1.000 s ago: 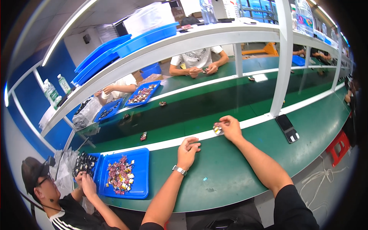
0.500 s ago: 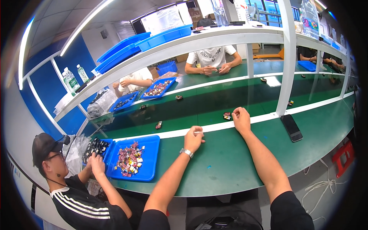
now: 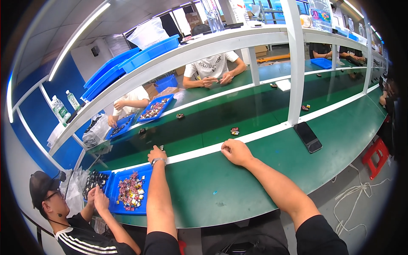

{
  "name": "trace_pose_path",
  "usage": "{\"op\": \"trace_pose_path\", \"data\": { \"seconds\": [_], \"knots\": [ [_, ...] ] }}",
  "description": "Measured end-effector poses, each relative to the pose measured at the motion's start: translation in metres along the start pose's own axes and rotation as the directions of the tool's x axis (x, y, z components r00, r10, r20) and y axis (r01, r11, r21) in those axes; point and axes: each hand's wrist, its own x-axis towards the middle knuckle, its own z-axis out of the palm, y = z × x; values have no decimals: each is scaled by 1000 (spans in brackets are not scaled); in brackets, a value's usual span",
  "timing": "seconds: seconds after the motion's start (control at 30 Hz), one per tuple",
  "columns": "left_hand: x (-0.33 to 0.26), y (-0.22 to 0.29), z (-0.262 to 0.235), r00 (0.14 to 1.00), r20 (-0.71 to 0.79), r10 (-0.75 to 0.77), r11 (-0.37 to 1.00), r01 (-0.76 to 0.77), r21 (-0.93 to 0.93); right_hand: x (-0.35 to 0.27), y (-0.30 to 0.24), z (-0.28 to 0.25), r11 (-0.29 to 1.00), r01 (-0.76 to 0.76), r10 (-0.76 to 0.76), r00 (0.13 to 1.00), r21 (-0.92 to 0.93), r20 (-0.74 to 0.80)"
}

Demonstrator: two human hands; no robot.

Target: The recorder is seated at a factory workbench assembling and inspecting small components by hand alongside other workers.

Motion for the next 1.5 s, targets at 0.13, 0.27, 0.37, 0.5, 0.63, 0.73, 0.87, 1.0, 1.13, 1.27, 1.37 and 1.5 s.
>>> {"op": "trace_pose_path", "data": {
  "seconds": [0.13,0.27,0.37,0.5,0.63,0.73,0.87,1.0,1.13,1.27,1.37,1.5],
  "knots": [
    [10,-8,6,970,-134,201,979,-203,-2,5,-1,-2,999,-21,21,1000,40,-21],
    [-29,37,8,901,-268,342,893,-400,-206,2,-1,-3,996,-66,65,998,52,20],
    [-63,47,14,804,-295,517,598,-585,-548,5,-9,4,994,22,-23,1000,108,5],
    [-120,73,-10,667,-112,737,317,-488,-814,9,-10,-3,988,6,21,985,156,-170],
    [-142,73,-18,567,-104,817,211,-462,-862,6,-15,0,973,-16,36,996,230,-83],
    [-147,70,-19,490,-27,871,168,-350,-922,0,-16,5,950,-53,41,998,309,46],
    [-144,66,-13,530,-22,848,20,-74,-997,2,-29,-2,966,-77,50,992,245,111],
    [-146,69,-3,584,38,811,-140,257,-956,-3,-29,-7,991,60,-65,997,123,43],
    [-154,73,-2,520,122,846,-129,421,-898,-3,-23,-2,967,49,-62,997,251,44],
    [-158,77,-5,523,230,821,-53,470,-881,-4,-31,-7,993,-5,-2,998,121,57],
    [-158,76,-4,505,230,832,10,401,-916,-2,-35,-11,976,217,-217,975,-4,50],
    [-157,78,-2,556,225,800,44,320,-946,-3,-36,-13,938,317,-298,944,-143,141]
  ]
}}
